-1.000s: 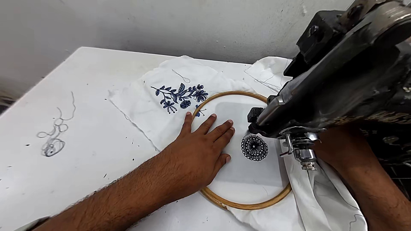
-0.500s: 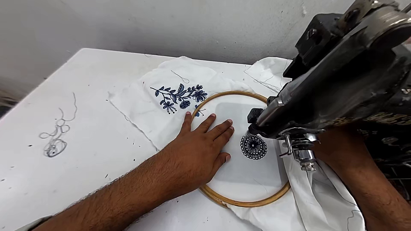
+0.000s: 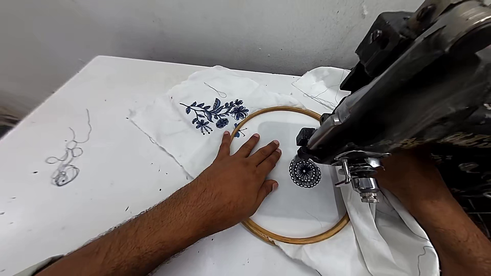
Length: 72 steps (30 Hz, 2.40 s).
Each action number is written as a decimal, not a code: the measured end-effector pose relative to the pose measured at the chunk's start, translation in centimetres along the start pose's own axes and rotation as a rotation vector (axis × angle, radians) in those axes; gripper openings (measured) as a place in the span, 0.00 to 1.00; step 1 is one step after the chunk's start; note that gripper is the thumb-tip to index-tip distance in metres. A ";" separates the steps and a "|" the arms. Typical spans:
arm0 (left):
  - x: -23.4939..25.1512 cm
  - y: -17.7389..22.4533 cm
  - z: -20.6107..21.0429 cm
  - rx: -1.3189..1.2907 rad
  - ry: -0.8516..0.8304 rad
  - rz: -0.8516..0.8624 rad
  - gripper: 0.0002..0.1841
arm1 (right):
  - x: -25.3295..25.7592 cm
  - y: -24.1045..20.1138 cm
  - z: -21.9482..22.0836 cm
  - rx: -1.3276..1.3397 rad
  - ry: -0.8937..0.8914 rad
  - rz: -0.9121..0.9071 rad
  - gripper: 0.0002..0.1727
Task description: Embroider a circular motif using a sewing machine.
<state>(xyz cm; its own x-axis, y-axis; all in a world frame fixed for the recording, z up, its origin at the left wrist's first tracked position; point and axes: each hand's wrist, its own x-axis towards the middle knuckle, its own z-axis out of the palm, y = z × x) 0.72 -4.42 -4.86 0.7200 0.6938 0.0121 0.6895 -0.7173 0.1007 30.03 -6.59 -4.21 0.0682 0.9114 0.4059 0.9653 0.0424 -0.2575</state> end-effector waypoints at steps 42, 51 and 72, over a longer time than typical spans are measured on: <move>-0.7 -0.1 -0.8 0.016 -0.069 0.001 0.34 | -0.3 -0.9 -0.4 -0.012 -0.055 0.089 0.20; -0.6 0.1 -0.7 0.015 -0.056 0.010 0.33 | 0.0 -0.4 -0.2 0.008 -0.047 0.069 0.21; -0.4 -0.1 -0.3 0.004 -0.016 0.023 0.33 | 0.0 -0.2 -0.3 -0.024 -0.048 0.053 0.22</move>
<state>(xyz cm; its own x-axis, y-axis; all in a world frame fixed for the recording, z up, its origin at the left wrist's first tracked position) 0.34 -4.55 -4.55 0.7369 0.6760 -0.0019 0.6729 -0.7333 0.0968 29.86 -6.69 -3.92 0.1074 0.9308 0.3493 0.9665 -0.0155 -0.2561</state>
